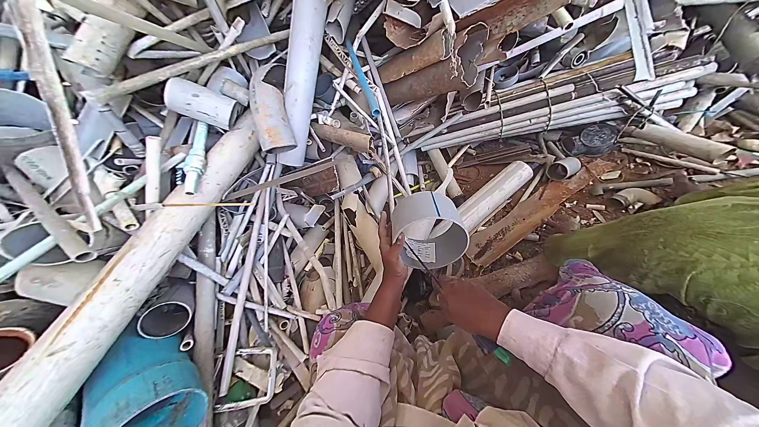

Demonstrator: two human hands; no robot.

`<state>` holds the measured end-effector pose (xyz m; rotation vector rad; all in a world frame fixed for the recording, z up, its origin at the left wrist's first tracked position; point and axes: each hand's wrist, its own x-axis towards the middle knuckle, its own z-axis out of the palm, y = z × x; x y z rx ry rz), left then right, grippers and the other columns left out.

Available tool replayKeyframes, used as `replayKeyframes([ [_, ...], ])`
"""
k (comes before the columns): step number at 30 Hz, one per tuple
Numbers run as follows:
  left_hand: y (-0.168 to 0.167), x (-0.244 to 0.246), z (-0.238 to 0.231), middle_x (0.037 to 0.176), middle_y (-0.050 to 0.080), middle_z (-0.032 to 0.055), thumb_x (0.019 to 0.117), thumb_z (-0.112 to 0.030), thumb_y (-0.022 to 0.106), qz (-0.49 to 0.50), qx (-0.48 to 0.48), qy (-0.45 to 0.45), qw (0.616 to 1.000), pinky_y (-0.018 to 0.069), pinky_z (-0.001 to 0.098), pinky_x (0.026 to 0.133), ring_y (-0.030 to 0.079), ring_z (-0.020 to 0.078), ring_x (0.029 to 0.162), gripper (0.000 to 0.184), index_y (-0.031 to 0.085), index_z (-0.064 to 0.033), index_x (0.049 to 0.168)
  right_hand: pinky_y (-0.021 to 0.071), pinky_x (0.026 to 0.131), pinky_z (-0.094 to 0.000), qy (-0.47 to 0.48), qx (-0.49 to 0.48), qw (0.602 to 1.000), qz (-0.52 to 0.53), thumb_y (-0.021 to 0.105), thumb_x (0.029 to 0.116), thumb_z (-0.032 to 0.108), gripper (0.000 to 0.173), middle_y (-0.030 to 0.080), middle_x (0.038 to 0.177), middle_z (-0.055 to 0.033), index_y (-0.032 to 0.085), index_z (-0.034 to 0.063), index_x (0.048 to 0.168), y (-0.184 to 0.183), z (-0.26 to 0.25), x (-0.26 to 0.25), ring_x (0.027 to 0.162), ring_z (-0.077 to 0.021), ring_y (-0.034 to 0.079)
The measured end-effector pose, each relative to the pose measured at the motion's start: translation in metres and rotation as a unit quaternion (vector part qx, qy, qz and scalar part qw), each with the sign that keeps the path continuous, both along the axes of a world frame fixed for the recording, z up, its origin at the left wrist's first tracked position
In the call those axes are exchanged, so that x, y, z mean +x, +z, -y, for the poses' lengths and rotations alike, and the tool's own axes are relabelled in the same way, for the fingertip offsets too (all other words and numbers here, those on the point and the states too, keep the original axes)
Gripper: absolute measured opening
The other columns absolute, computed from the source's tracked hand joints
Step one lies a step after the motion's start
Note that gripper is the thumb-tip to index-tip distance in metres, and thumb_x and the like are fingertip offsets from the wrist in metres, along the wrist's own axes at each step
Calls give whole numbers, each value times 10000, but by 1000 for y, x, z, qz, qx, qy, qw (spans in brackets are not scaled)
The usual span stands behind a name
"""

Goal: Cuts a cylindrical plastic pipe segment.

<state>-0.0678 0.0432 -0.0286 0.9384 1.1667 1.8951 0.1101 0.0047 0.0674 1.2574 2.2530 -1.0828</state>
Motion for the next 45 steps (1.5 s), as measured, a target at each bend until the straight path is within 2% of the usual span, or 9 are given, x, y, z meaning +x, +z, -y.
replayKeyframes([
  [8, 5, -7, -2, 1482, 441, 223, 838, -220, 575, 18, 12, 8, 1000, 455, 337, 1063, 528, 185, 1276, 884, 159, -10, 1589, 497, 988, -596, 45, 7, 999, 10, 431, 1105, 270, 457, 615, 1297, -279, 451, -17, 1460, 4, 3, 4, 1225, -430, 618],
  [15, 0, 2, 5, 1472, 448, 212, 792, -283, 648, -18, 16, -48, 999, 460, 294, 1053, 536, 122, 1253, 997, 130, 53, 1575, 503, 946, -620, 50, -1, 998, 38, 485, 1084, 248, 423, 630, 1237, -294, 491, -39, 1395, -1, -9, 7, 1178, -454, 630],
  [19, -5, 1, 1, 1481, 444, 211, 830, -319, 625, 17, 21, -33, 999, 469, 326, 1051, 535, 162, 1267, 961, 133, 15, 1585, 520, 906, -654, 44, 26, 997, 50, 548, 1026, 188, 412, 635, 1245, -290, 508, -38, 1368, -8, -4, 4, 1161, -466, 644],
  [22, -2, 0, -1, 1511, 399, 213, 850, -262, 579, 30, 27, -23, 999, 464, 328, 1054, 520, 169, 1279, 913, 116, -8, 1595, 530, 880, -654, 28, 38, 997, 54, 577, 993, 126, 371, 636, 1243, -276, 523, -18, 1330, -9, 3, 0, 1139, -468, 651],
  [25, 1, -2, -2, 1520, 385, 222, 865, -249, 546, 41, 25, 1, 999, 461, 325, 1053, 512, 182, 1290, 885, 110, -7, 1596, 534, 890, -629, 23, 29, 998, 43, 534, 1019, 124, 355, 636, 1232, -276, 504, -24, 1341, -6, 4, -1, 1138, -455, 654],
  [30, 3, -10, -4, 1536, 355, 238, 964, -185, 407, 92, 9, 14, 996, 440, 348, 1081, 489, 225, 1316, 717, 107, -28, 1595, 521, 922, -610, 45, 17, 998, 46, 452, 1091, 226, 388, 639, 1217, -276, 466, -16, 1394, 3, 2, -1, 1166, -442, 645],
  [36, 1, -8, -1, 1520, 391, 239, 884, -187, 527, 27, 13, -11, 999, 445, 342, 1081, 507, 200, 1306, 831, 135, 13, 1588, 519, 918, -618, 59, 15, 997, 46, 499, 1071, 220, 439, 627, 1240, -292, 453, -34, 1426, 6, -2, 2, 1164, -453, 642],
  [40, 0, -2, 3, 1465, 457, 216, 834, -215, 579, -11, 12, -44, 999, 473, 317, 1045, 554, 156, 1240, 882, 163, 47, 1567, 520, 908, -625, 53, 12, 998, 45, 513, 1063, 215, 423, 629, 1225, -298, 472, -51, 1389, 1, -6, 4, 1155, -457, 644],
  [45, -2, 0, 0, 1503, 416, 214, 847, -294, 608, 11, 19, -47, 999, 468, 320, 1052, 533, 157, 1270, 946, 106, 5, 1592, 518, 915, -630, 30, 10, 999, 37, 492, 1061, 185, 400, 632, 1225, -296, 473, -53, 1382, -5, -4, 2, 1156, -458, 645],
])
